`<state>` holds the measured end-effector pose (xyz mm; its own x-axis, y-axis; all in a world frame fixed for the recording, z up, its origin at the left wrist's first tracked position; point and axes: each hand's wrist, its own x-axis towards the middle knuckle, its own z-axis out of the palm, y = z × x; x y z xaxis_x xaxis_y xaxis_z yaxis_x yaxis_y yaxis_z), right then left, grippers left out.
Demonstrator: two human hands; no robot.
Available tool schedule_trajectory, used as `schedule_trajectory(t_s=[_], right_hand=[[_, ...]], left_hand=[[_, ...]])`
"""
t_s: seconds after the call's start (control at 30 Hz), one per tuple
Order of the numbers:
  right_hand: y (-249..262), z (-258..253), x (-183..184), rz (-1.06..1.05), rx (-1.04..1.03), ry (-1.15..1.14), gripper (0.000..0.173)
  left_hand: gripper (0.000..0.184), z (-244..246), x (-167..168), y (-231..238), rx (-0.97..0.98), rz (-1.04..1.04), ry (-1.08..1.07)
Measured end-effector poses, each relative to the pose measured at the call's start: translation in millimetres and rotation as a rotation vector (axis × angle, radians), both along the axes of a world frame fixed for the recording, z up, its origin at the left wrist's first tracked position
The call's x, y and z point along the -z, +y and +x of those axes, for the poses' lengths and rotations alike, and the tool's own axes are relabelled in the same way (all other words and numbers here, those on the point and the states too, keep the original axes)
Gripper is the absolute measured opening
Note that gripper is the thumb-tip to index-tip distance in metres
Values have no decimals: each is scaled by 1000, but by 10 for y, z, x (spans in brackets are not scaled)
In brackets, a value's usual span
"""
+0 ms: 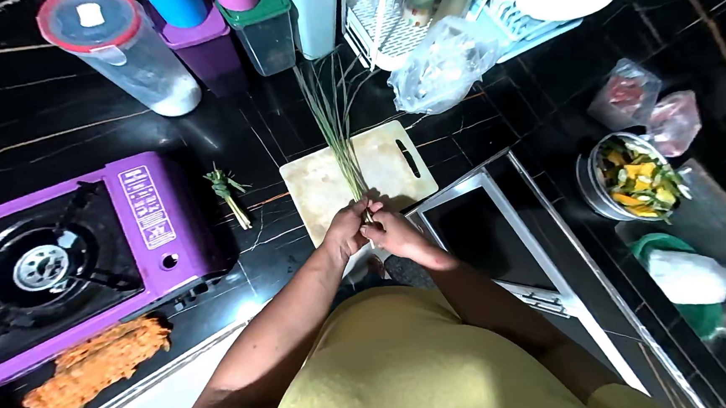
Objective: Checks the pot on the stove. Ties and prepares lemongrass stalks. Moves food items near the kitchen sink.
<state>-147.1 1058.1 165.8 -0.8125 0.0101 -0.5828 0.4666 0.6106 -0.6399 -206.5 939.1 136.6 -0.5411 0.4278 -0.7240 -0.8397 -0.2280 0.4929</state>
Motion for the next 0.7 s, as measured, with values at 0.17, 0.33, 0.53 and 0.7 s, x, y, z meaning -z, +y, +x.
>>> schedule_trajectory(t_s=[0.17,0.33,0.53,0.7], right_hand=[[-15,221,-132,253,240,869,54],[-96,-114,-145,223,215,1517,59],[47,-280,-739,10,-127,1319,49],[160,-407,-1338,335,-846,1183,59]], left_hand=[[28,-67,-322,-42,-253,93,-133],[32,216,-849,203,-313,221,-72],[39,265,-1176,-166,-35,42,245],[28,203,-1596,-791,555,-127,765]])
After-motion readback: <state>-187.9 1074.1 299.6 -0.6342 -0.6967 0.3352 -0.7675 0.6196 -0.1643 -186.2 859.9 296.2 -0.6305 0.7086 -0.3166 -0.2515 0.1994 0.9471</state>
